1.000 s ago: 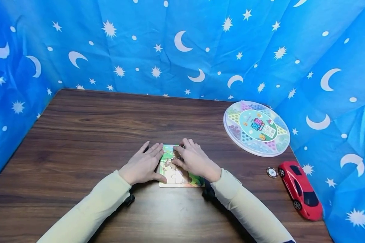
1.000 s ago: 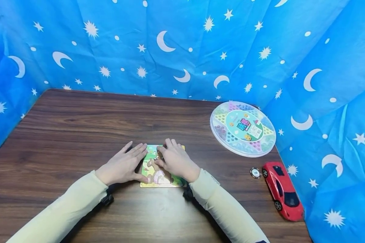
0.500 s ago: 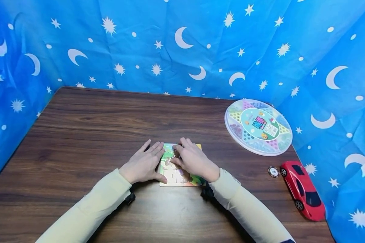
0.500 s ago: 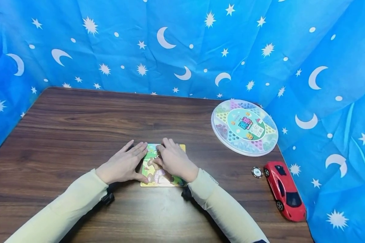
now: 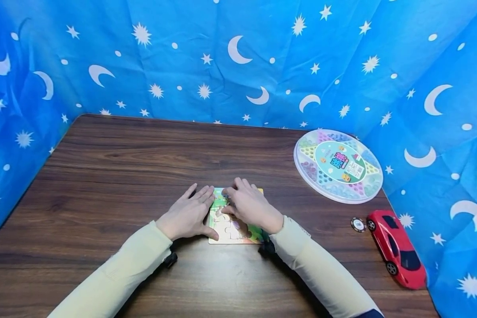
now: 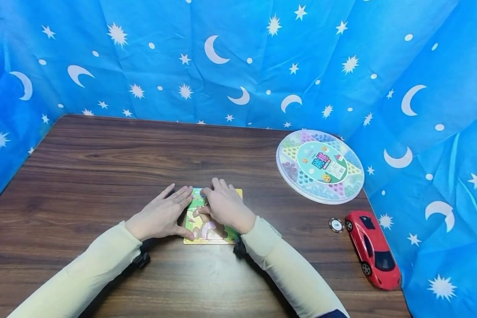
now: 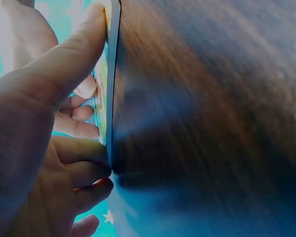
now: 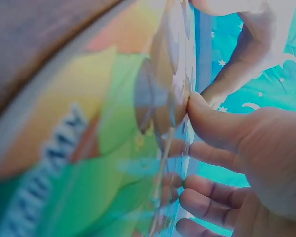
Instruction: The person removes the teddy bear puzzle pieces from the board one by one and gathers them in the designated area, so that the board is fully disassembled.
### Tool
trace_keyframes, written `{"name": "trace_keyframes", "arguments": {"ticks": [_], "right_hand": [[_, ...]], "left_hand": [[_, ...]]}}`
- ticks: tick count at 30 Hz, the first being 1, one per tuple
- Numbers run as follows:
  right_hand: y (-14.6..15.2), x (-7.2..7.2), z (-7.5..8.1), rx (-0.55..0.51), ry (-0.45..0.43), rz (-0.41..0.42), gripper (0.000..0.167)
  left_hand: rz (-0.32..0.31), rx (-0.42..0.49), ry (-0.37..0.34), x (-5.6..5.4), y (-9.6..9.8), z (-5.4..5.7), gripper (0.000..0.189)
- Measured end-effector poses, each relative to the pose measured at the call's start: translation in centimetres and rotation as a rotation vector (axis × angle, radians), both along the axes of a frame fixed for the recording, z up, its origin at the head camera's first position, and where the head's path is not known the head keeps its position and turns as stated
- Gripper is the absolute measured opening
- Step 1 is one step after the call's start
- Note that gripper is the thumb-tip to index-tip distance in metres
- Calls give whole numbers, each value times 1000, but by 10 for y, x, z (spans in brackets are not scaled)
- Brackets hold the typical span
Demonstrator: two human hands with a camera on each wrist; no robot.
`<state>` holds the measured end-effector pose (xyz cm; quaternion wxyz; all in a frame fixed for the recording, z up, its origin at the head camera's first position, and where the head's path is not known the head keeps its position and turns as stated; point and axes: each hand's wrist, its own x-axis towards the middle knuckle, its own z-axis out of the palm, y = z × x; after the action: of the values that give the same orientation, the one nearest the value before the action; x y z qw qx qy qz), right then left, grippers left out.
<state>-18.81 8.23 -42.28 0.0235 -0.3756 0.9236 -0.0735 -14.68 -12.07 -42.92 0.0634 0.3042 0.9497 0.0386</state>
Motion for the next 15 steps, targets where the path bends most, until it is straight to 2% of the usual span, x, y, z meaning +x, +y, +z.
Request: {"name": "trace_keyframes", "arguments": {"ticks": [7,15], "right_hand": [[-7,-6,2,-10,-58,-19,47],[-9,-13,0,-48,-260,-101,43]], "left_hand": [[10,9,3,0,-1,1,112],[5,19,-2,-1,0,-1,113]]}}
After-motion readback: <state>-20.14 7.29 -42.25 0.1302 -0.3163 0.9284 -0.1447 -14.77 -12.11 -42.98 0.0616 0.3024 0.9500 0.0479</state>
